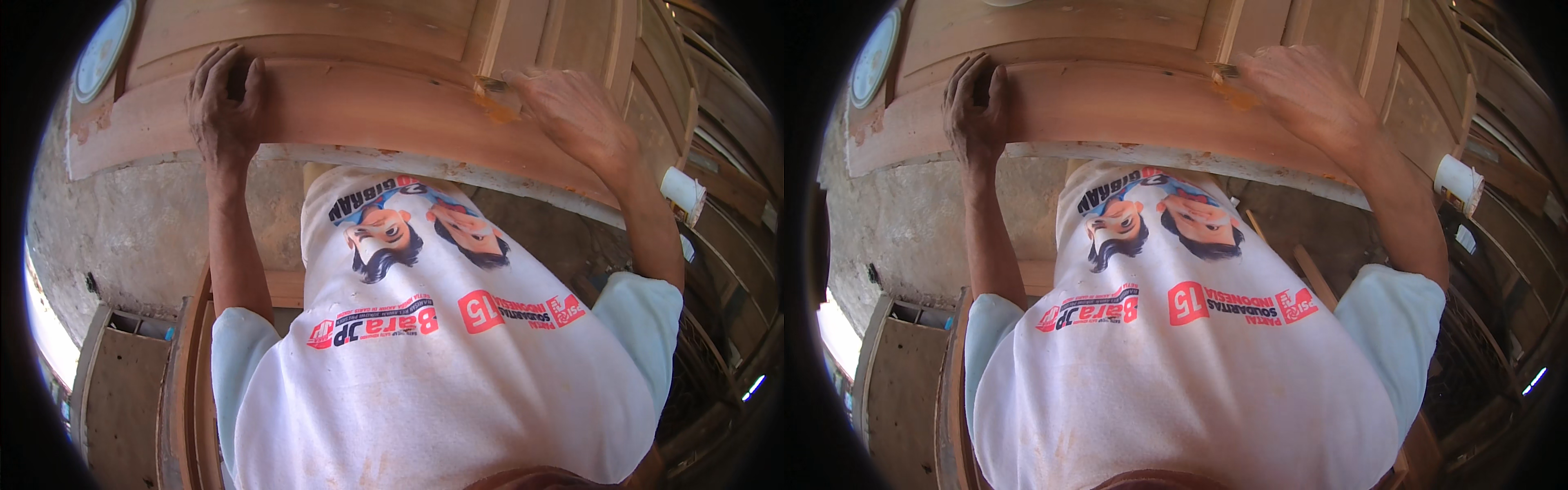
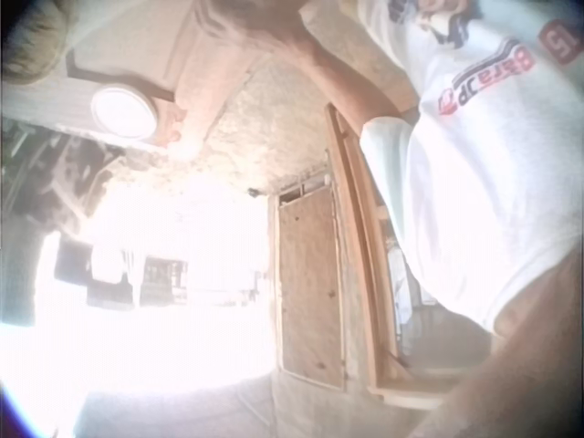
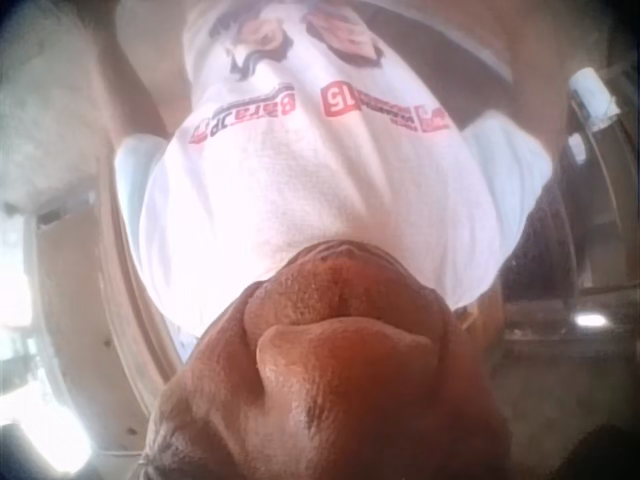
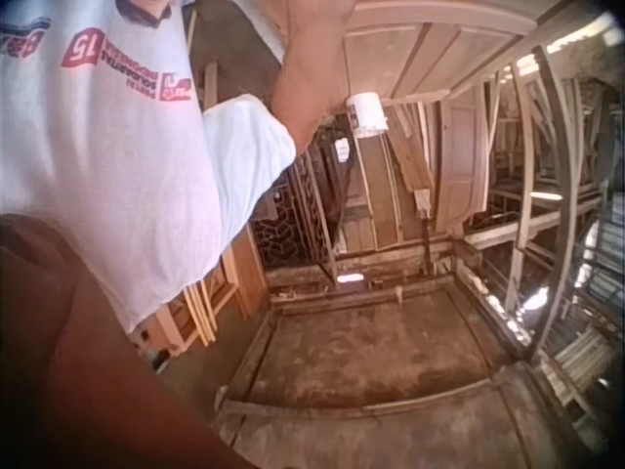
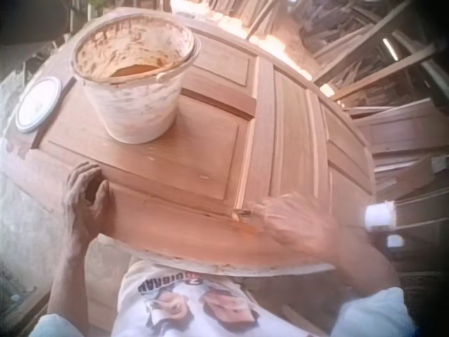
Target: The person pours liquid from a plastic bottle into a bucket containing a reddish-brown substance, stirs the mixture by hand, and applies the substance to the edges of a wooden door using a brush.
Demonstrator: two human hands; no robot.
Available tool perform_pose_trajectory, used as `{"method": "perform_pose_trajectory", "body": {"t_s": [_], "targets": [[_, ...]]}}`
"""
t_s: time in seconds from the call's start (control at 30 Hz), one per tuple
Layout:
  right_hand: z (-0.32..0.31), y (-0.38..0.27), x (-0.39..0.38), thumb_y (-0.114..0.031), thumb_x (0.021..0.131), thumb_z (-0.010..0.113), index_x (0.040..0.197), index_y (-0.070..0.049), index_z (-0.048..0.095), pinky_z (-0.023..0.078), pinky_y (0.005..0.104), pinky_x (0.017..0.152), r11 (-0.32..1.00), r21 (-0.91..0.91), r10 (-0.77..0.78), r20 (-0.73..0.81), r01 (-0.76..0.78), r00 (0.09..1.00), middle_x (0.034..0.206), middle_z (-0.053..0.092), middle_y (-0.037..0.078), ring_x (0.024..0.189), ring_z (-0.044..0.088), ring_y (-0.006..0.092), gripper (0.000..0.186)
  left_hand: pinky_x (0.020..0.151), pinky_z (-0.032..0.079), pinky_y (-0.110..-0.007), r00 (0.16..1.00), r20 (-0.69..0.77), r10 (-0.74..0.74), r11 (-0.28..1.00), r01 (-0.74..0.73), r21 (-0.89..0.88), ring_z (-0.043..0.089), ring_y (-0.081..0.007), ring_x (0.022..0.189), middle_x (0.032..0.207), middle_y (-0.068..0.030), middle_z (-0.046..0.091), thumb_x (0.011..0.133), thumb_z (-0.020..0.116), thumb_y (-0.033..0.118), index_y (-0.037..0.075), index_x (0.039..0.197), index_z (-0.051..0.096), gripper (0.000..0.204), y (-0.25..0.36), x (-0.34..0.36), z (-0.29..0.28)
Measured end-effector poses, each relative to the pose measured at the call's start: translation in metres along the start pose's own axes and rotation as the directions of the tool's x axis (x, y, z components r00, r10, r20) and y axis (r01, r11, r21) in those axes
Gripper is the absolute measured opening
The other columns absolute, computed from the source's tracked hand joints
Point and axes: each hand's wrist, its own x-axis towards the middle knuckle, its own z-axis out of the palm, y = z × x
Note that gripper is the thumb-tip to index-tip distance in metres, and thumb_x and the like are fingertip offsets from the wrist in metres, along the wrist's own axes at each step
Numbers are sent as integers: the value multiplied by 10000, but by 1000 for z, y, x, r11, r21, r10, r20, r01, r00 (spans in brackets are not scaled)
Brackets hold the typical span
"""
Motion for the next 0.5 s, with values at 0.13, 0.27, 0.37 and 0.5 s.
{"method": "perform_pose_trajectory", "body": {"t_s": [0.13, 0.27, 0.37, 0.5], "targets": [[-3, -6, -16, -65, 930, 588, 1223, -49, 685, 577, 481, 739, 997, 66, 43, -62, -39, 997, 929, 698, 159, 916, 718, 377, 309, 1109, 499, -443, 1000, -1, 10, 1000, -10, -9, 651, -310, 1290, 1306, -133, 729, 933, 807, 265, 92, 1211, 777, 329, 4, -1, 2], [11, -10, -29, -53, 927, 588, 1389, -72, 641, 576, 475, 761, 991, 109, 86, -16, -83, 996, 963, 680, 149, 919, 711, 373, 466, 1108, 497, -445, 1000, 2, 21, 1000, -21, -2, 652, -304, 1289, 1301, -124, 733, 932, 807, 261, 96, 1206, 779, 320, 6, -4, 3], [15, -19, -34, -53, 926, 588, 1425, -85, 633, 571, 475, 814, 988, 103, 114, 37, -117, 993, 1008, 668, 149, 952, 706, 360, 502, 1106, 496, -446, 999, -2, 40, 999, -40, -9, 652, -301, 1289, 1285, -119, 741, 932, 805, 259, 100, 1205, 779, 316, 6, -2, 3], [24, -15, -36, -58, 942, 570, 1409, -99, 657, 552, 477, 899, 977, 182, 102, 76, -114, 992, 1013, 647, 148, 991, 691, 339, 476, 1102, 510, -434, 999, -1, 45, 998, -45, 35, 661, -297, 1288, 1272, -103, 751, 975, 771, 258, 86, 1215, 768, 296, 12, 1, 2]]}}
